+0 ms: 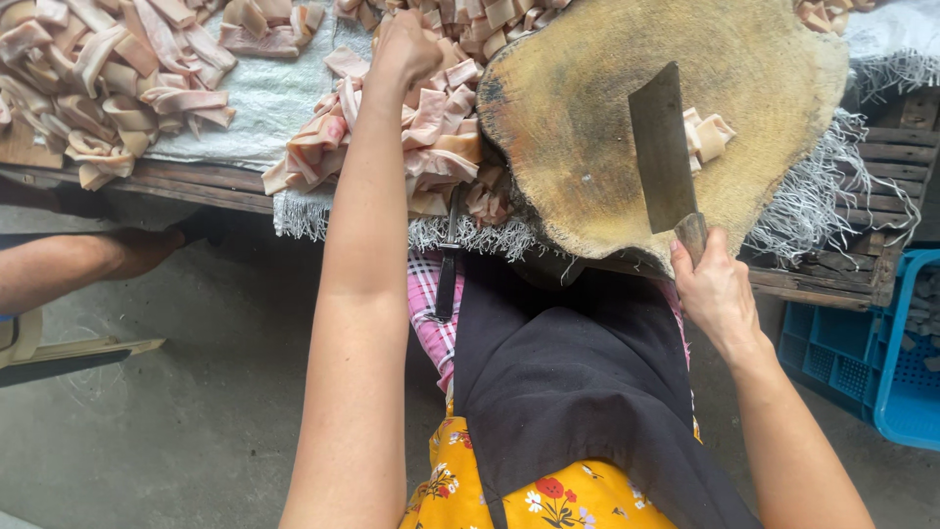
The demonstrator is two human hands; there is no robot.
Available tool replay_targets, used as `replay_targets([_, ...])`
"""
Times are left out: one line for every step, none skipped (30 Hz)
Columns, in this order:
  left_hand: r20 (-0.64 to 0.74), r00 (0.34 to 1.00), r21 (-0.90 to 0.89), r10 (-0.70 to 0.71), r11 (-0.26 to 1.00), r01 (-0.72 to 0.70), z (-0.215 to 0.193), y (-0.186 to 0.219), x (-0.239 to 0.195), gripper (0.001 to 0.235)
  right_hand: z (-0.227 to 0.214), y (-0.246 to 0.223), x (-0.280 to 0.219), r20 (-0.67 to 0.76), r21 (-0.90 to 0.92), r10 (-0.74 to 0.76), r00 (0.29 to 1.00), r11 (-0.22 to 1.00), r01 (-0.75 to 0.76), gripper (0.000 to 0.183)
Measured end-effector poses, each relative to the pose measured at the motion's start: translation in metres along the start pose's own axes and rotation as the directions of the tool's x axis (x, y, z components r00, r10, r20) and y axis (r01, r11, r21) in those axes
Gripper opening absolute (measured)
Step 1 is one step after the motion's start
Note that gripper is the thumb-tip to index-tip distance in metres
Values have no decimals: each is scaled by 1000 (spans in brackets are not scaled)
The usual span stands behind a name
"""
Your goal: The person uses a large cleaver to chop strips of pale meat into small cubes on a wooden cutting board. They repeatedly pick up strips from a pile on the left, cut them into pieces, and occasionally push the chopped meat aside to clear the workspace.
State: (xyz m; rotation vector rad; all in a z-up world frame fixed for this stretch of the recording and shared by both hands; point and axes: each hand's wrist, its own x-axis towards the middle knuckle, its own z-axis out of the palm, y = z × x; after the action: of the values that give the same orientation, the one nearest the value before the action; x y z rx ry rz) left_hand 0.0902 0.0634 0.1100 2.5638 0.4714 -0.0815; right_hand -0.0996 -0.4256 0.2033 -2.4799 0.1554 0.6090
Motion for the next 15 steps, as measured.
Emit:
replay_targets([-48,999,57,26,998,-23,-2,2,-5,37,2,3,3,-38,-36,-57,998,998,56,46])
replay_targets([-93,994,115,53,992,-42,-3,3,-9,30,4,6,3,-71,-75,-114,991,991,109,47])
replay_targets([-120,991,118,52,992,-38,-4,4,-10,30,5,9,4,-56,-49,-92,994,995,90,47])
replay_targets([-145,988,118,49,992,-32,-3,4,-12,31,6,10,5,-38,-26,-70,997,997,69,48])
replay_targets([-170,984,119,46,993,-26,-2,3,-14,31,6,11,5,-20,-3,-48,999,999,48,49])
replay_targets([-193,981,143,11,990,17,-3,1,-15,32,7,12,5,-26,-11,-50,998,999,50,49])
replay_targets([-216,976,167,-23,984,60,-4,0,-16,33,7,12,5,-32,-18,-52,998,999,52,49])
replay_targets([-242,969,191,-52,977,100,-4,1,-15,34,7,12,5,-41,-22,-55,998,998,54,49])
replay_targets([-311,950,218,39,975,31,-2,3,-16,36,7,12,6,-52,-12,-74,996,997,73,48])
replay_targets([-372,919,251,129,967,-34,2,4,-20,39,9,12,5,-61,-1,-90,994,996,90,48])
replay_targets([-428,877,288,218,953,-96,5,5,-23,43,9,13,4,-69,10,-106,992,994,107,47])
replay_targets([-358,920,251,159,965,-69,9,8,-24,37,9,13,4,-63,6,-98,993,995,98,47])
replay_targets([-283,954,217,100,975,-38,15,13,-23,31,10,13,4,-57,2,-89,994,996,90,47])
replay_targets([-205,978,185,42,983,-3,20,16,-24,27,10,12,4,-51,-2,-82,995,997,82,47])
replay_targets([-162,983,203,83,978,-49,25,16,-29,29,10,12,4,-43,-5,-69,997,998,68,48])
